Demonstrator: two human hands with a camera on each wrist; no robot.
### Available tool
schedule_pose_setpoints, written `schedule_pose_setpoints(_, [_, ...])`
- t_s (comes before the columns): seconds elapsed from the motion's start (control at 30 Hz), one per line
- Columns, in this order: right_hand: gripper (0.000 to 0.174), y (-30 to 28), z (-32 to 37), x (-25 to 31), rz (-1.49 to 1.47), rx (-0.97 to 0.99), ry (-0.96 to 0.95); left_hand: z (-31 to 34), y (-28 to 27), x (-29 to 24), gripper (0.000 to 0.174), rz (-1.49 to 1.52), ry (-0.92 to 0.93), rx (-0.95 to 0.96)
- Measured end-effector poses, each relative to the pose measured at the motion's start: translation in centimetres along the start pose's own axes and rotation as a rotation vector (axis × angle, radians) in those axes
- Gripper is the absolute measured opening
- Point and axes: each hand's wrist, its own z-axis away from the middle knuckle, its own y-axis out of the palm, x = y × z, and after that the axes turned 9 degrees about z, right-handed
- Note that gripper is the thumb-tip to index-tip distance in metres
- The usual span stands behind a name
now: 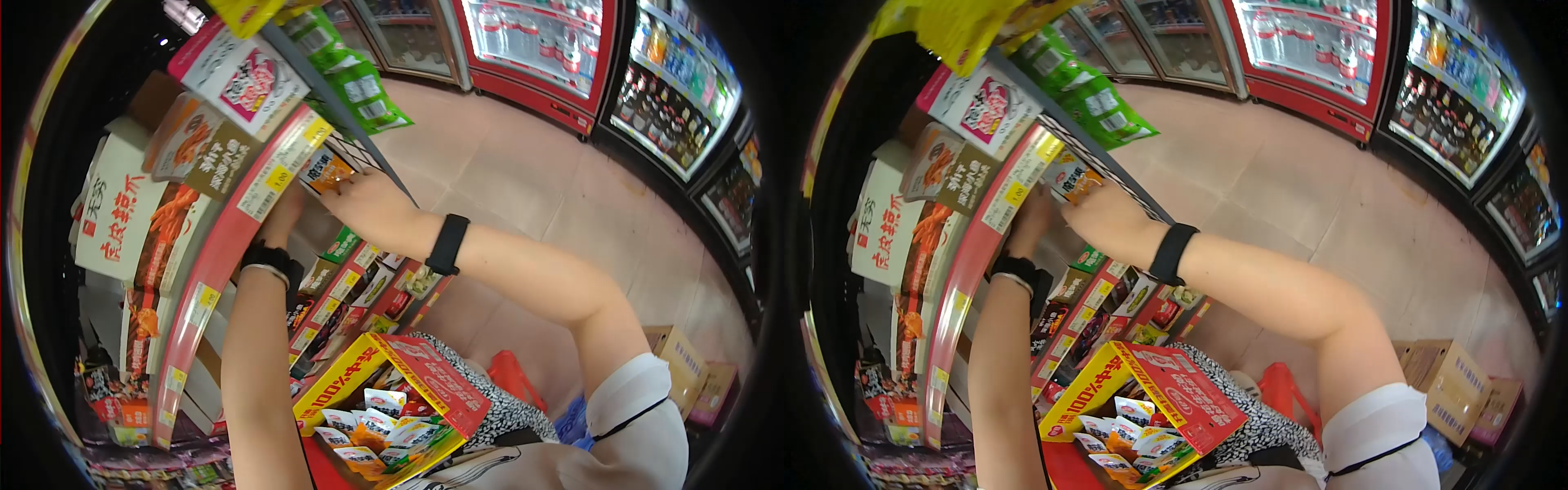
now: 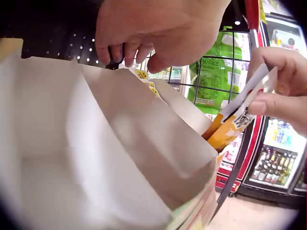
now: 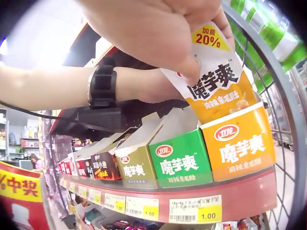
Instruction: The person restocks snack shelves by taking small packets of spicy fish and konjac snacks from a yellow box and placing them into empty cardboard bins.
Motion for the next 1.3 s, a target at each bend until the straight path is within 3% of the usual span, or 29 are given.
schedule_pose_setpoints(0.03, [0.011, 0.1, 0.0, -0.1, -0.034, -0.017, 0.006, -0.2, 0.2, 0.2, 0.050, 0.091, 0.048, 0.008])
schedule_pose_setpoints(0.07, [0.011, 0.1, 0.0, -0.3, -0.082, -0.033, 0.013, -0.5, 0.3, 0.4, 0.048, -0.095, 0.045, 0.054])
schedule_pose_setpoints(0.17, [0.011, -0.1, -0.1, -0.4, -0.066, -0.043, -0.003, -0.4, 0.5, 0.2, 0.040, -0.192, 0.078, 0.001])
schedule_pose_setpoints(0.3, [0.011, -0.4, -0.1, -0.5, -0.083, -0.028, -0.024, -0.5, 0.3, -0.6, 0.036, -0.166, 0.056, 0.013])
schedule_pose_setpoints(0.4, [0.011, -0.9, -0.1, -0.3, -0.102, -0.010, -0.009, 0.1, 0.4, -1.5, 0.029, 0.036, 0.114, -0.116])
schedule_pose_setpoints(0.53, [0.011, -1.1, -0.3, -0.3, -0.095, 0.035, -0.007, 0.1, 1.3, -1.3, 0.029, -0.020, 0.131, -0.246])
schedule_pose_setpoints(1.23, [0.011, -0.4, 0.3, -0.5, -0.061, 0.046, -0.015, 2.8, 1.6, -1.3, 0.032, 0.505, 0.026, -0.144])
schedule_pose_setpoints(1.3, [0.011, -0.2, 0.5, -0.8, -0.047, 0.071, -0.022, 4.1, 1.3, -2.1, 0.033, 0.463, 0.066, -0.223])
